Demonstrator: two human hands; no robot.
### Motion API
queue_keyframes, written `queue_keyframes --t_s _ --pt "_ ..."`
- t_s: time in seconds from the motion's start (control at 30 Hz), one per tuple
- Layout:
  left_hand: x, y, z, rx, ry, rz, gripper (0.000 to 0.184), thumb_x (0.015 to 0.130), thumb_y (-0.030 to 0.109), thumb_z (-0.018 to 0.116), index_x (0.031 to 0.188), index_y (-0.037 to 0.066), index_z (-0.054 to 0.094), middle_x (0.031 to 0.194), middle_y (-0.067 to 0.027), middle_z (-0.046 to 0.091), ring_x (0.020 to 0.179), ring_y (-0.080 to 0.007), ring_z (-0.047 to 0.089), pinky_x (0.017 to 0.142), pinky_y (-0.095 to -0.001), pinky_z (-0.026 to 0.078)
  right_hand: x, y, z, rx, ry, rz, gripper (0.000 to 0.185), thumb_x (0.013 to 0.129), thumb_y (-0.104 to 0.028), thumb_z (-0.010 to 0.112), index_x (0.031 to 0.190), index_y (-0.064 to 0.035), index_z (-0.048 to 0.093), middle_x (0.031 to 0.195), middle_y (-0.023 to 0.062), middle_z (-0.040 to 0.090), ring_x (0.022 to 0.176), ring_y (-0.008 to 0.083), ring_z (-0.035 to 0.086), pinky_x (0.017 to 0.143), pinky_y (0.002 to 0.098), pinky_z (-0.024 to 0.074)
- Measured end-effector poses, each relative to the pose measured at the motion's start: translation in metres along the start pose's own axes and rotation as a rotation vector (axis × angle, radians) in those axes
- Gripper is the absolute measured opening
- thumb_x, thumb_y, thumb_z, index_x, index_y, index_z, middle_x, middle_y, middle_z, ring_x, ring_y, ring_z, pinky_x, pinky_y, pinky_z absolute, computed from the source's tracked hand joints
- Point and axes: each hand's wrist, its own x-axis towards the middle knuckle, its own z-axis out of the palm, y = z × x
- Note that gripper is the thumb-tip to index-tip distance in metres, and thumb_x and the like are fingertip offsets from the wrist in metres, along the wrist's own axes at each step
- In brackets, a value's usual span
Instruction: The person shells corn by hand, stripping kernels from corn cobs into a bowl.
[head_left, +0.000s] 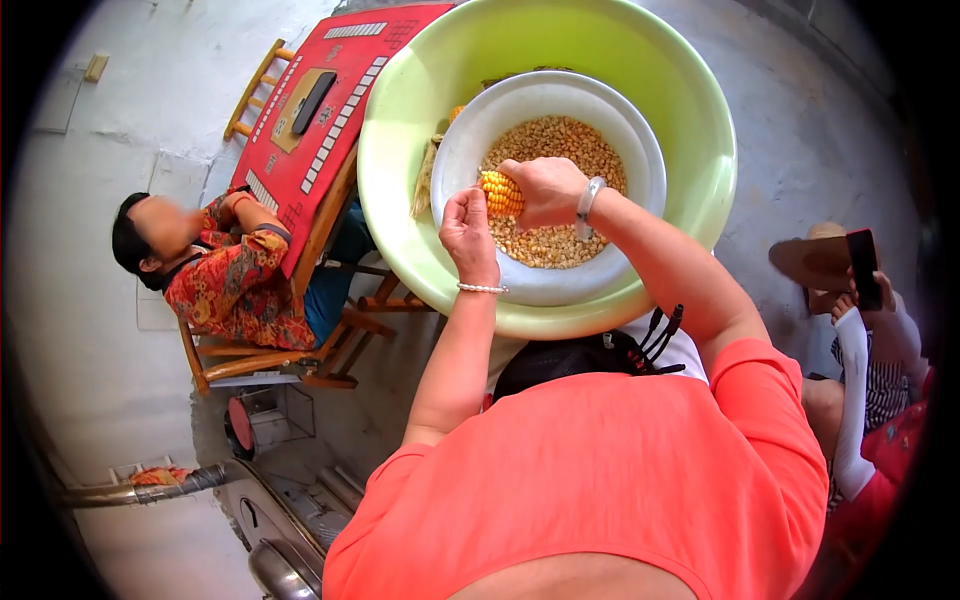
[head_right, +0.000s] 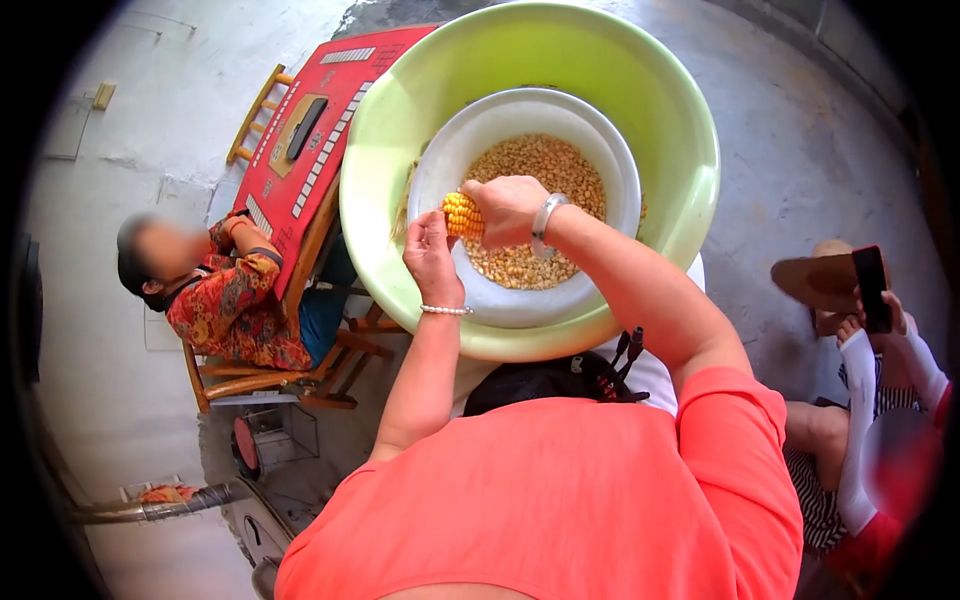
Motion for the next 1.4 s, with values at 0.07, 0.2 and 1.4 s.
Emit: queue_keyframes --t_s 0.07,0.2,1.4 --pt "0.001 -0.003 -0.001 0.036 -0.034 0.045 0.017 0.092 0.017 0.059 0.096 0.001 0.060 0.091 -0.0051 0.062 0.081 -0.0119 0.058 0.073 -0.0249 0.050 0.001 0.001 0.001 -0.006 0.000 0.001 0.046 0.060 -0.020 0.071 0.100 -0.0068 0.055 0.077 0.0151 0.065 0.075 0.0333 0.064 0.064 0.0438 0.0502" --pt "0.004 -0.008 -0.002 0.007 0.006 0.034 0.014 0.091 0.013 0.059 0.096 0.000 0.060 0.093 -0.0063 0.062 0.080 -0.0121 0.058 0.073 -0.0250 0.050 -0.001 0.000 0.000 -0.021 -0.026 -0.007 0.045 0.060 -0.021 0.072 0.100 -0.0073 0.054 0.078 0.0151 0.064 0.076 0.0332 0.064 0.064 0.0438 0.0500" --pt "0.005 -0.011 -0.006 0.128 0.001 0.028 0.017 0.094 0.013 0.055 0.095 -0.003 0.058 0.090 -0.0044 0.060 0.080 -0.0096 0.055 0.073 -0.0231 0.047 -0.003 -0.003 0.000 -0.088 -0.043 -0.053 0.045 0.060 -0.019 0.071 0.100 -0.0070 0.055 0.077 0.0149 0.064 0.078 0.0334 0.063 0.066 0.0441 0.0496"
